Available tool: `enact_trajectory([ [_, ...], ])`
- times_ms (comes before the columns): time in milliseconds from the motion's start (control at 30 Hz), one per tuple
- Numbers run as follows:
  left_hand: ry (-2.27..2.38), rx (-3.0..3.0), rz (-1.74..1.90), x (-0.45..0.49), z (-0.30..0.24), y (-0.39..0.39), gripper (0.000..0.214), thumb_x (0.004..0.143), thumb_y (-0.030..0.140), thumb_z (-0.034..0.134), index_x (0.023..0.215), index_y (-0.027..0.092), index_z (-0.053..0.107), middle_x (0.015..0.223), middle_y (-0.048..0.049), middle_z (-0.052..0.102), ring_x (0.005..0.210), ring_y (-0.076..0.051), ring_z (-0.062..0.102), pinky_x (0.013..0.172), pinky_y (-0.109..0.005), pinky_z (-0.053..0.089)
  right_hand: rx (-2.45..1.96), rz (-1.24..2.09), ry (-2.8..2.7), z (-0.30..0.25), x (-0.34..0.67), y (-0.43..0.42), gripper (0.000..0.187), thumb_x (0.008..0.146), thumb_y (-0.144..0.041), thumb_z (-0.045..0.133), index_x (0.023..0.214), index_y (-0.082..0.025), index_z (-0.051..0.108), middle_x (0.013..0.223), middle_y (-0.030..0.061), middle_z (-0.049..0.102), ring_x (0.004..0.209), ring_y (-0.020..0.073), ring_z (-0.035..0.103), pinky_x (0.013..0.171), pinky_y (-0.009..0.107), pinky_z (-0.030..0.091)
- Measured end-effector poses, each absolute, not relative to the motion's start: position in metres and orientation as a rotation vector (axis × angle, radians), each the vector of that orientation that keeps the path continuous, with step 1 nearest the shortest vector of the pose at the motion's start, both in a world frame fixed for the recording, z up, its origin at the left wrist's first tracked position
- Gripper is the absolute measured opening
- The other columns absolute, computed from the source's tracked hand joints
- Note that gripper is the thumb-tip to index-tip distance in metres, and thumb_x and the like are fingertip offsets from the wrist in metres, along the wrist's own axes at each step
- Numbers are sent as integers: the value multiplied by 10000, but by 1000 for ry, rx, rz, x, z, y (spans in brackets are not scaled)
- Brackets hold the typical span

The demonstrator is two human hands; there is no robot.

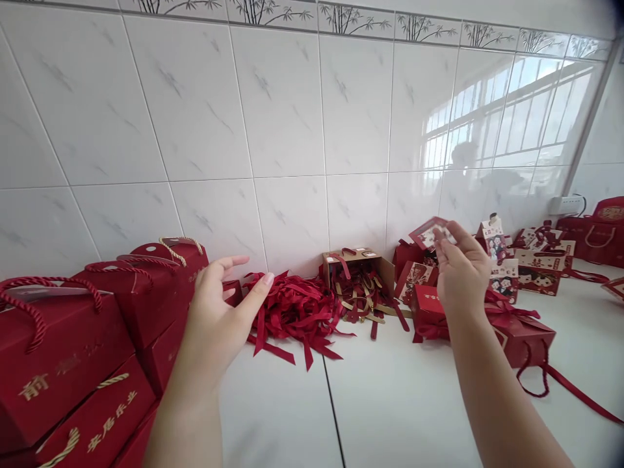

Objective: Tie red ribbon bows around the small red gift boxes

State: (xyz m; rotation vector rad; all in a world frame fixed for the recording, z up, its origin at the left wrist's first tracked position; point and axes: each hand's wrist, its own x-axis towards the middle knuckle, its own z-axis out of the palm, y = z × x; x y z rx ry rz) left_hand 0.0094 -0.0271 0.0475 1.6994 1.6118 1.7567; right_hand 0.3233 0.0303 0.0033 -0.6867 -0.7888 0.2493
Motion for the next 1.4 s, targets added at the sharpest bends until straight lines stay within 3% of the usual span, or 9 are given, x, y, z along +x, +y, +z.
enact_trajectory([
  [167, 1771, 1814, 1534, 4, 30, 8, 447, 739, 464, 652, 1112, 229, 576, 1252, -92, 540, 1182, -295, 499, 1000, -442, 408, -750, 229, -902, 4, 300, 29, 332, 787, -240, 615, 1113, -204, 668, 1176, 87, 648, 1121, 221, 612, 1021, 428, 443],
  [333, 1813, 1868, 1127, -1, -14, 65, 225, 841, 309, 552, 1022, 176, 565, 1142, -92, 632, 1064, -199, 597, 920, -295, 463, -915, 222, -1111, 5, 284, 29, 274, 800, -269, 588, 1037, -184, 695, 1250, 100, 605, 1147, 226, 578, 997, 405, 452],
  [533, 1778, 1891, 553, 3, -71, 96, 187, 824, 237, 640, 966, 116, 624, 795, -39, 669, 659, -148, 630, 678, -319, 528, -1126, 683, -1772, -21, 263, 44, 172, 748, -242, 640, 884, -222, 743, 842, 36, 730, 707, 175, 655, 627, 289, 516],
  [700, 1747, 2028, 375, 20, -89, 94, 278, 869, 310, 613, 1093, 144, 595, 1027, -63, 643, 839, -162, 627, 768, -352, 527, -1130, 891, -1842, -62, 237, 59, 290, 647, -92, 682, 884, -251, 731, 476, -67, 608, 391, 102, 508, 402, 226, 367],
  [833, 1779, 2094, 298, 31, -84, 90, 201, 866, 333, 609, 874, 134, 630, 879, -41, 653, 818, -161, 619, 796, -366, 503, -1160, 1110, -1857, -78, 228, 67, 152, 603, -153, 763, 519, -214, 651, 353, -51, 532, 275, 104, 431, 344, 247, 335],
  [933, 1721, 2166, 401, 34, -66, 82, 153, 841, 299, 599, 782, 157, 610, 857, -48, 646, 793, -175, 614, 741, -333, 483, -1111, 1218, -1746, -77, 222, 68, 306, 699, -348, 740, 460, -208, 612, 428, -11, 592, 359, 117, 502, 408, 260, 419],
  [1100, 1492, 2277, 637, 40, -27, 53, 157, 835, 326, 502, 754, 201, 555, 838, -34, 641, 702, -177, 591, 590, -265, 430, -923, 1416, -1419, -58, 209, 58, 355, 837, -513, 563, 757, -193, 693, 812, 41, 720, 809, 160, 673, 699, 262, 531],
  [1233, 1382, 2305, 755, 46, -6, 28, 215, 852, 379, 460, 750, 204, 529, 727, -11, 610, 613, -153, 538, 528, -248, 386, -728, 1622, -1108, -38, 207, 48, 249, 864, -416, 549, 963, -205, 636, 951, 48, 711, 850, 130, 682, 809, 278, 536],
  [1400, 1335, 2308, 673, 39, 16, 2, 204, 815, 354, 510, 676, 208, 544, 633, 8, 594, 553, -149, 532, 494, -244, 368, -520, 1703, -675, -22, 217, 42, 179, 841, -188, 533, 996, -160, 618, 1079, 91, 687, 981, 157, 673, 832, 271, 549],
])
